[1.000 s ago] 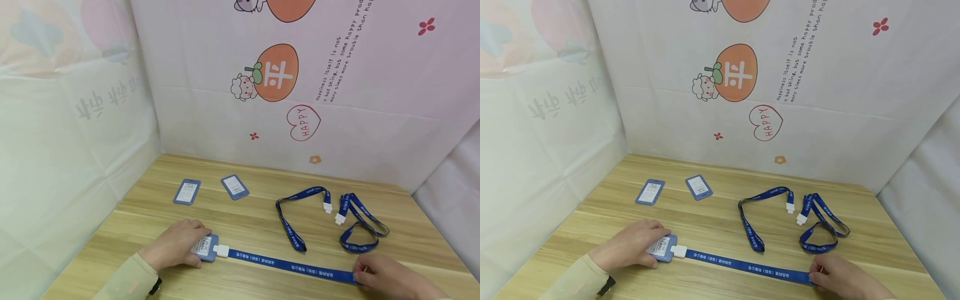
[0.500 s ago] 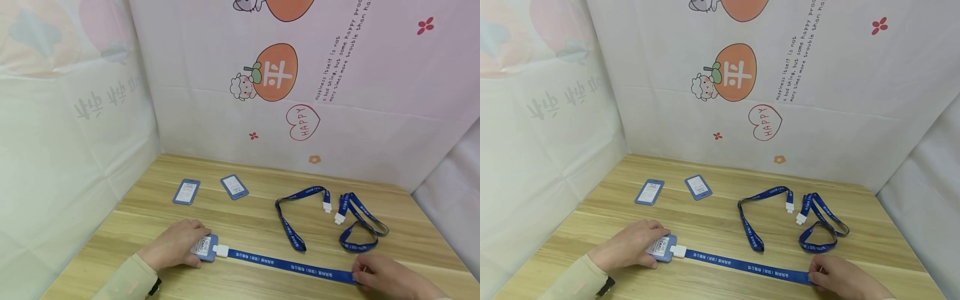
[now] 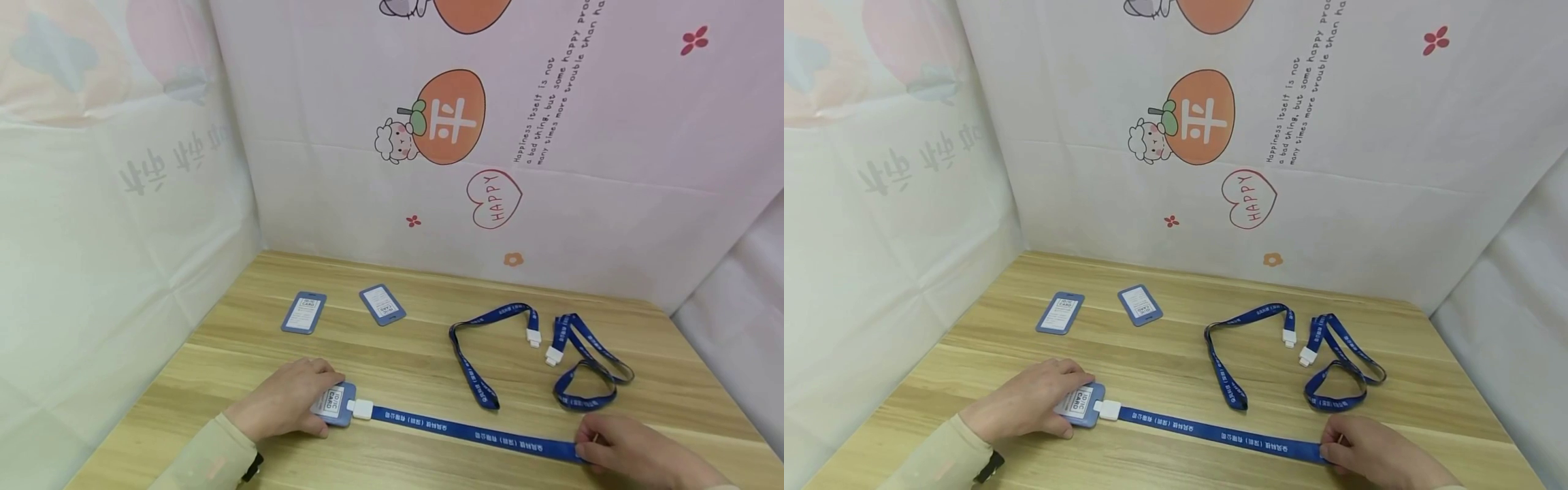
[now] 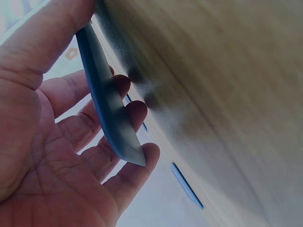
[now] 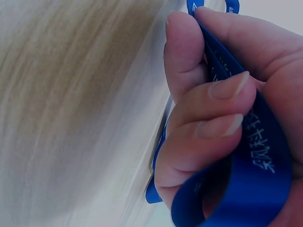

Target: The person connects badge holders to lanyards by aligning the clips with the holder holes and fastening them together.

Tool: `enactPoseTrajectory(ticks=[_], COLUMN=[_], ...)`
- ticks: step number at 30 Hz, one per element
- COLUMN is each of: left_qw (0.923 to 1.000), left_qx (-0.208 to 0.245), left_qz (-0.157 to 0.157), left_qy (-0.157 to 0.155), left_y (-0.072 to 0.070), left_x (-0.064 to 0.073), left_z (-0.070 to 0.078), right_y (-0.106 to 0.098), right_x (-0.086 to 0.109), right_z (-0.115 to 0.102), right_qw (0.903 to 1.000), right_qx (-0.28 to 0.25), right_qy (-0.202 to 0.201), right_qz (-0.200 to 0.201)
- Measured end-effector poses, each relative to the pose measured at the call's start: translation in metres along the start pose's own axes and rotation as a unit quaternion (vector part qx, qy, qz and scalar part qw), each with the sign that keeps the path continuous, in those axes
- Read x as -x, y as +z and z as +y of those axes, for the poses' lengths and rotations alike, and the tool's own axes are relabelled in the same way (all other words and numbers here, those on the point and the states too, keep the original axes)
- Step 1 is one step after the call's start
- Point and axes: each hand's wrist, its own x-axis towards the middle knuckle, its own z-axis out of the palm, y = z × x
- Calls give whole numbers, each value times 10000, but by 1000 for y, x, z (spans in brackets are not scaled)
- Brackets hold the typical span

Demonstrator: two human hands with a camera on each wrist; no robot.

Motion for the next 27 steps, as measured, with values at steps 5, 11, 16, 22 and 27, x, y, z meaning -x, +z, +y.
enactPoseTrajectory(ticks=[5,11,16,22,27], left_qw=[10000,10000,9999,9998,9998], left_qx=[-53,-74,-114,-157,-156], left_qz=[-37,-37,-18,40,103], left_qy=[12,32,75,95,81], left_y=[0,-1,0,1,0], left_x=[-2,-1,-1,-1,1], left_z=[1,1,1,0,0], right_y=[0,1,1,1,-1], right_x=[1,2,2,3,3], right_z=[1,4,5,5,5], right_qw=[10000,10000,10000,10000,9998], right_qx=[20,-13,-73,-28,133], right_qy=[-17,-41,-10,1,-23], right_qz=[22,7,-12,57,162])
